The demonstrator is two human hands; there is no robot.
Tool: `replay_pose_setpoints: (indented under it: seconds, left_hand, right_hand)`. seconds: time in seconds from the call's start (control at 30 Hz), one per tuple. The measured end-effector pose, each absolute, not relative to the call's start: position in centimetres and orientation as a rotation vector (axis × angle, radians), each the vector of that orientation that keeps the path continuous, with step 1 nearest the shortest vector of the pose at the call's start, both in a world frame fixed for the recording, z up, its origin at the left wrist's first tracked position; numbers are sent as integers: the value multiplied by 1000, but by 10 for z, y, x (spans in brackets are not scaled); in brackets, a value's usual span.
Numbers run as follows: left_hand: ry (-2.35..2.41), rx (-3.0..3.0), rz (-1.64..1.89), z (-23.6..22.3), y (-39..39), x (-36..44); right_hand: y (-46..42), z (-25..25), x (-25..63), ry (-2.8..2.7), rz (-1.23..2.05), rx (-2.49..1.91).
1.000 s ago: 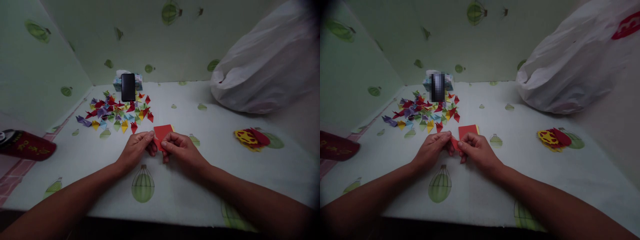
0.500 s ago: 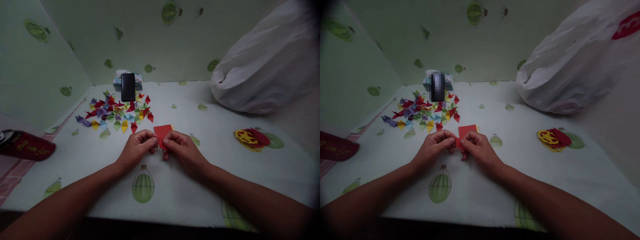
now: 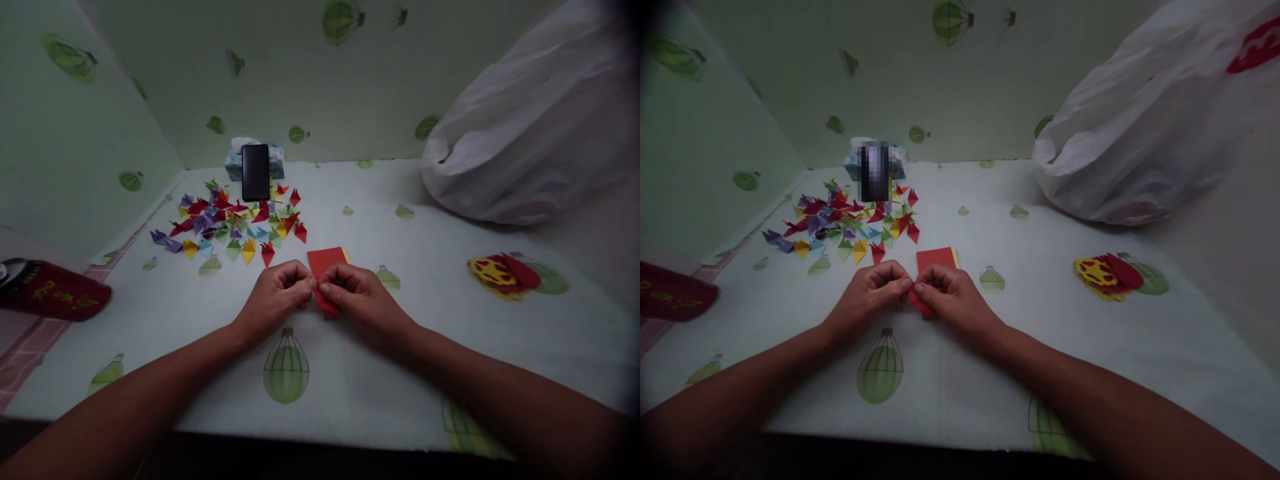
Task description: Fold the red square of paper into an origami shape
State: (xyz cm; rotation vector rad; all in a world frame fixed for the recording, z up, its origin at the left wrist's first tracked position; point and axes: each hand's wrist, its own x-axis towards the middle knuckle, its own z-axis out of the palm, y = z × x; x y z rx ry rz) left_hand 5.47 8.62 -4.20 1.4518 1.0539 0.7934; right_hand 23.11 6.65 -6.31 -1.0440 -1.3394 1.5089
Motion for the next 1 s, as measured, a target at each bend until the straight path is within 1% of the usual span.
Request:
replay_pose_setpoints:
  seconds: [0.13, 0.37, 0.57, 0.8, 1.0]
  left_hand:
    - [1013, 1406, 773, -43, 86, 55]
    - [1027, 1363, 770, -42, 86, 57]
    - [1033, 1408, 759, -42, 85, 58]
    - [1033, 1454, 757, -41, 86, 56]
    - [1026, 1478, 747, -42, 85, 54]
  right_hand:
    - [67, -63, 232, -1351, 1448, -1115]
    - [66, -61, 232, -1342, 1452, -1126]
    - [65, -58, 231, -1390, 1444, -1128]
    - [68, -58, 233, -1547, 1298, -1126]
    - [68, -56, 233, -1563, 1306, -1145]
